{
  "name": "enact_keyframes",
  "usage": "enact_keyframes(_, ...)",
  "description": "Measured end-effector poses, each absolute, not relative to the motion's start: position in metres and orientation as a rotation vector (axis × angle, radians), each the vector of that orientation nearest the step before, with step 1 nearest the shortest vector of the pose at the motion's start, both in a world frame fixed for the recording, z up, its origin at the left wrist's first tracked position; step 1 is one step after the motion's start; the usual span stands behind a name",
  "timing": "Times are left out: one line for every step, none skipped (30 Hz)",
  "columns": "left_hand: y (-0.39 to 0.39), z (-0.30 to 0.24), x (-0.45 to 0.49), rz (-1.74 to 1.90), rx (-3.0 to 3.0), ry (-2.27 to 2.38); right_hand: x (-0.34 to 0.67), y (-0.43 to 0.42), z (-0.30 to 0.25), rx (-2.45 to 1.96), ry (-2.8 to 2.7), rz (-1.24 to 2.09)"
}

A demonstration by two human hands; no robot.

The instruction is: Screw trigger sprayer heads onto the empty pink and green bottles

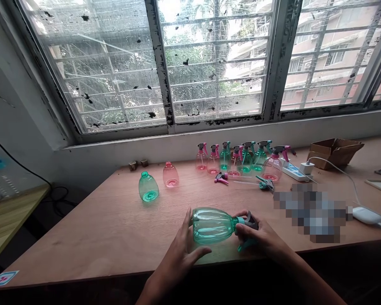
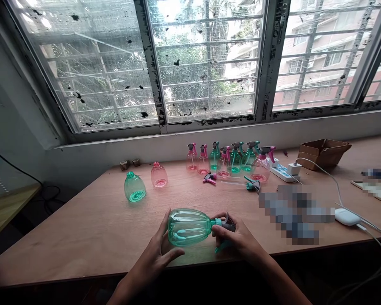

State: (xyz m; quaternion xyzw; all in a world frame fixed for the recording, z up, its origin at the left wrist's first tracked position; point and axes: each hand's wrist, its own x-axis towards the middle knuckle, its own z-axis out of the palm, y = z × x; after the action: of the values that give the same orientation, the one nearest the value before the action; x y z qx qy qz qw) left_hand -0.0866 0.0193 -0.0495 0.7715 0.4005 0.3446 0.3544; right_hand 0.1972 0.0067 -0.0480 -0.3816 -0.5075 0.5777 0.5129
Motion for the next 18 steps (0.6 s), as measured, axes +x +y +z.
enact_keyframes(0.0194, -0.0491, -0.0874, 0.889, 1.993, 1.04, 0.1971, 0.0064, -0.0474, -0.921, -1.223, 1.39)
enact_keyframes(0.0196, -0.0485, -0.0879, 0.888, 1.994, 1.043, 0.197, 0.0062, -0.0469, -0.924, -1.227, 1.392)
enact_keyframes(0.0196, -0.0476, -0.0882, 0.888, 1.998, 1.042, 0.1972, 0.0061, -0.0466, -0.927, -1.229, 1.392)
enact_keyframes(0.0196, -0.0467, -0.0882, 0.888, 2.004, 1.039, 0.1975, 0.0059, -0.0465, -0.928, -1.23, 1.391)
enact_keyframes(0.0195, -0.0459, -0.0879, 0.89, 2.009, 1.034, 0.1979, 0.0057, -0.0467, -0.928, -1.229, 1.389)
enact_keyframes(0.0192, -0.0452, -0.0874, 0.891, 2.012, 1.028, 0.1984, 0.0056, -0.047, -0.927, -1.229, 1.386)
enact_keyframes(0.0189, -0.0448, -0.0869, 0.889, 2.014, 1.018, 0.1987, 0.0053, -0.0472, -0.925, -1.229, 1.385)
enact_keyframes(0.0186, -0.0447, -0.0863, 0.883, 2.015, 1.012, 0.199, 0.0051, -0.0474, -0.922, -1.231, 1.385)
enact_keyframes(0.0184, -0.0448, -0.0859, 0.878, 2.014, 1.012, 0.1991, 0.0048, -0.0474, -0.921, -1.235, 1.385)
enact_keyframes(0.0183, -0.045, -0.0857, 0.875, 2.011, 1.021, 0.199, 0.0045, -0.0471, -0.921, -1.239, 1.385)
enact_keyframes(0.0184, -0.0454, -0.0857, 0.873, 2.004, 1.035, 0.1989, 0.0044, -0.0467, -0.922, -1.242, 1.384)
enact_keyframes(0.0187, -0.0456, -0.0858, 0.874, 1.999, 1.05, 0.1986, 0.0043, -0.046, -0.922, -1.246, 1.381)
enact_keyframes(0.0191, -0.0458, -0.0859, 0.879, 1.997, 1.062, 0.1984, 0.0044, -0.0454, -0.923, -1.249, 1.378)
enact_keyframes(0.0196, -0.0458, -0.086, 0.886, 1.997, 1.069, 0.1982, 0.0046, -0.0448, -0.924, -1.251, 1.376)
enact_keyframes(0.02, -0.0457, -0.0859, 0.893, 2.0, 1.067, 0.1982, 0.0049, -0.0445, -0.924, -1.252, 1.377)
enact_keyframes(0.0202, -0.0456, -0.0856, 0.901, 2.005, 1.062, 0.1982, 0.0053, -0.0444, -0.924, -1.251, 1.378)
enact_keyframes(0.0202, -0.0456, -0.0852, 0.909, 2.009, 1.053, 0.1983, 0.0058, -0.0446, -0.924, -1.247, 1.38)
enact_keyframes(0.0201, -0.0456, -0.0846, 0.914, 2.011, 1.042, 0.1985, 0.0062, -0.0449, -0.923, -1.241, 1.381)
